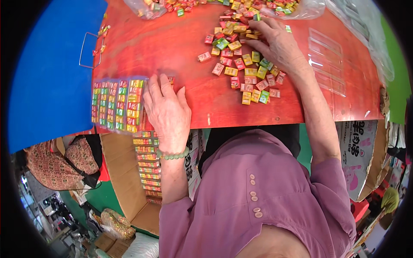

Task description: Sorting and packing individually wrapped candies into plastic blister trays.

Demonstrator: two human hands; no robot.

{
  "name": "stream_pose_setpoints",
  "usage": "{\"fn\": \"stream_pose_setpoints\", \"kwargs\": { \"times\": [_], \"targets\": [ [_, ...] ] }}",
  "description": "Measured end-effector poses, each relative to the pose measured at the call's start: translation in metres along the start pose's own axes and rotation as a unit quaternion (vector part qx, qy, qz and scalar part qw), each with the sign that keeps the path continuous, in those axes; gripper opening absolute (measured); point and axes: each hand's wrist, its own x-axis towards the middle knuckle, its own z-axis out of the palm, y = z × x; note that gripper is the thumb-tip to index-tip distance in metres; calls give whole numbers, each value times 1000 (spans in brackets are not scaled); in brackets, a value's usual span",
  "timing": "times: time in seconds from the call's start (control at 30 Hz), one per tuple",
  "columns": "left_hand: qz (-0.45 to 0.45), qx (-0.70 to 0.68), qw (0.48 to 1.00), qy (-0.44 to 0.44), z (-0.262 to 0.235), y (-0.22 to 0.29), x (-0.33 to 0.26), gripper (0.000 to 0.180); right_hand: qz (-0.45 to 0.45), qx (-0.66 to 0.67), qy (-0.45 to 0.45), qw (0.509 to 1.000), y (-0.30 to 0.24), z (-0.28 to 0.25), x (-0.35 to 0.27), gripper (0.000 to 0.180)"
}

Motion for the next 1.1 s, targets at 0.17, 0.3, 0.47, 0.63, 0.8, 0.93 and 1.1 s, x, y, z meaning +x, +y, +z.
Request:
{"fn": "stream_pose_setpoints", "kwargs": {
  "times": [0.17, 0.3, 0.47, 0.63, 0.8, 0.93, 1.1],
  "targets": [
    [89, -224, 970, -42, 4, 36, 26, 71, -24, 40, -27, 999, 0, -5, -3, 37],
    [120, -286, 949, -60, 34, 54, 51, 81, -14, 126, -84, 988, -9, -19, -3, 34],
    [126, -272, 953, -51, 47, 59, 64, 72, -9, 186, -119, 975, -20, -45, -12, 25],
    [151, -260, 954, -26, 53, 61, 68, 58, -38, 251, -103, 962, -21, -61, -38, 27],
    [184, -309, 933, 8, 41, 70, 46, 52, 65, 255, -55, 963, -26, -83, -75, 29],
    [221, -312, 923, -29, 35, 80, 33, 50, 23, 187, -57, 980, -32, -71, -99, 30],
    [200, -385, 899, -59, 36, 84, 28, 44, -13, 144, -22, 989, -31, -50, -96, 30]
  ]
}}
